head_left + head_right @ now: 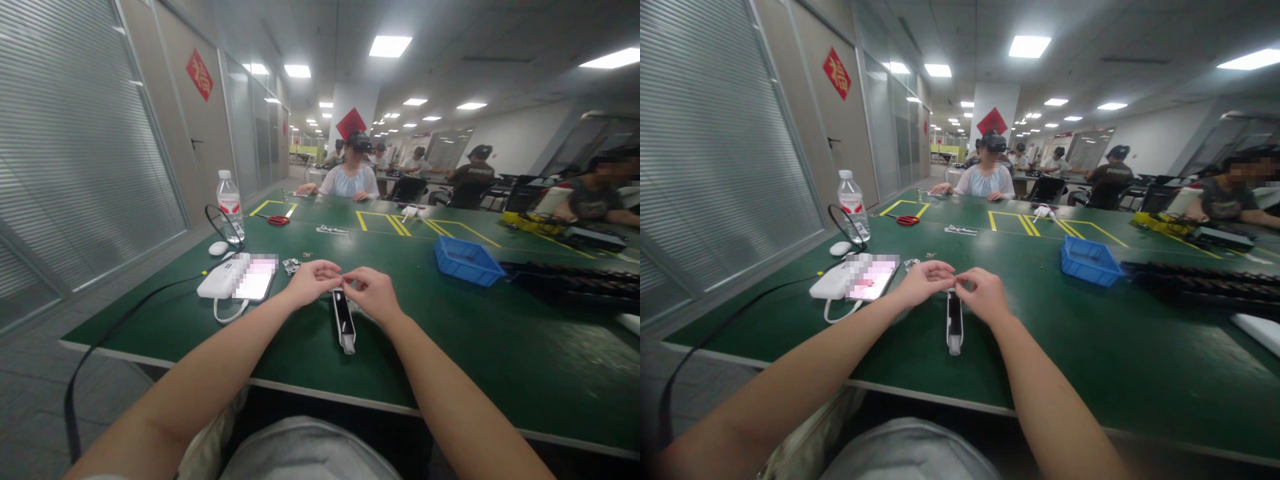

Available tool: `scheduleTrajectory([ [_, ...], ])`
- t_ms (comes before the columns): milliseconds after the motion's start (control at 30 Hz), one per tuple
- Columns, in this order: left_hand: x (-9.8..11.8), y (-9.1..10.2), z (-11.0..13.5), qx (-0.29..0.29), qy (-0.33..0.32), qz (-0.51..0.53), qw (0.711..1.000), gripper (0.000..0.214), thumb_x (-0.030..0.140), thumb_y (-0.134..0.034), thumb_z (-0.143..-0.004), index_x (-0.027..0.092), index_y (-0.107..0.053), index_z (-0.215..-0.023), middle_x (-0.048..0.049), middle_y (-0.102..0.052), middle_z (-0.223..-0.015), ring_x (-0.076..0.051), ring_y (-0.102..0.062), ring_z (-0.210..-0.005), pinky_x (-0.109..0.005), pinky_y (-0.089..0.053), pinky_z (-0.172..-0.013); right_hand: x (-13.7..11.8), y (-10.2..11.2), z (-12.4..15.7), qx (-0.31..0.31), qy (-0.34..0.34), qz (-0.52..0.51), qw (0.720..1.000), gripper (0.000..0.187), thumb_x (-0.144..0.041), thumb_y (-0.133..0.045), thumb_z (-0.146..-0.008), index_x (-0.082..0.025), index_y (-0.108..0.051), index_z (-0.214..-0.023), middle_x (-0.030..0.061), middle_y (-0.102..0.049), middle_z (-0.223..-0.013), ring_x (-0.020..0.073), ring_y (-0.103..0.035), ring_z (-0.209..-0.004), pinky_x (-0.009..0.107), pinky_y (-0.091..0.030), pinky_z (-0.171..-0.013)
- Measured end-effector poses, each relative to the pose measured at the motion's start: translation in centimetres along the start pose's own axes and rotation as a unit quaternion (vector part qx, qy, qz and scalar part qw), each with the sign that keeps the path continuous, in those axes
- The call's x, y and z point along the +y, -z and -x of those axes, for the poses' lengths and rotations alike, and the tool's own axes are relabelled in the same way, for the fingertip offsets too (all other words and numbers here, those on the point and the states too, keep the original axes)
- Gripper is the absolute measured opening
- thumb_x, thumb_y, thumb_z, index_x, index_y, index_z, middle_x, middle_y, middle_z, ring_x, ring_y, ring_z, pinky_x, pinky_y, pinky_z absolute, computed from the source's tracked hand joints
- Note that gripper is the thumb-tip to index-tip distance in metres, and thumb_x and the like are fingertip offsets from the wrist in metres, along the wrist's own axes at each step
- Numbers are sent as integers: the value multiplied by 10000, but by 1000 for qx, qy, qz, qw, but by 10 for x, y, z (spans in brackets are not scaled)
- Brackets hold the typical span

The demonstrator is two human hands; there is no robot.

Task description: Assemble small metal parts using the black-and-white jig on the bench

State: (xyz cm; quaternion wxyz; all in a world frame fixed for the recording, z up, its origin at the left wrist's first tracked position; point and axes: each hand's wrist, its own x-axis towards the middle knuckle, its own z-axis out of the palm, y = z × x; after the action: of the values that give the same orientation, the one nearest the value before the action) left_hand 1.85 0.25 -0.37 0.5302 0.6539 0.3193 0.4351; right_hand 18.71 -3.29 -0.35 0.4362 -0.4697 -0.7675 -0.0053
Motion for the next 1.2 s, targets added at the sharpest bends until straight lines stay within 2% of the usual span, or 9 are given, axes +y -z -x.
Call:
scheduleTrajectory([
  [133,1,3,0,7,-68,-159,985,148,173,-636,-723,116,-636,-860,-51,-677,-796,-128,-628,-721,-273,-513,-722,12,6,-2,-30,-29,-6,999,184,-252,-584,-728,-169,-717,-823,32,-665,-719,97,-508,-535,225,-403,-550],
  [267,6,12,2,20,-139,-346,928,166,141,-536,-754,141,-649,-875,-39,-678,-848,-145,-612,-784,-281,-482,-773,28,14,-2,-75,-108,-6,991,223,-307,-616,-699,-153,-727,-814,41,-671,-688,110,-530,-534,239,-420,-552],
  [333,9,16,4,15,-142,-416,898,200,157,-536,-747,157,-649,-912,-33,-677,-874,-156,-609,-810,-288,-469,-782,33,16,-1,-119,-147,-13,982,242,-321,-630,-683,-140,-730,-809,36,-662,-634,113,-531,-520,237,-419,-537],
  [467,14,20,7,-10,-116,-510,852,176,232,-539,-750,179,-667,-858,-28,-675,-868,-182,-599,-857,-311,-433,-815,36,16,0,-185,-190,-45,963,252,-312,-642,-668,-131,-727,-821,27,-660,-608,100,-525,-505,218,-413,-509],
  [667,19,19,7,-54,-74,-557,826,213,262,-519,-725,201,-687,-841,-24,-677,-878,-210,-582,-883,-371,-349,-893,40,12,2,-206,-203,-82,954,255,-310,-660,-665,-126,-720,-832,37,-676,-637,89,-523,-491,203,-404,-476],
  [1200,17,17,8,-88,-87,-560,819,202,276,-538,-728,198,-690,-836,-41,-675,-857,-229,-578,-878,-378,-328,-857,41,9,3,-207,-180,-90,957,259,-310,-655,-681,-119,-714,-846,26,-654,-615,73,-488,-470,195,-384,-463],
])
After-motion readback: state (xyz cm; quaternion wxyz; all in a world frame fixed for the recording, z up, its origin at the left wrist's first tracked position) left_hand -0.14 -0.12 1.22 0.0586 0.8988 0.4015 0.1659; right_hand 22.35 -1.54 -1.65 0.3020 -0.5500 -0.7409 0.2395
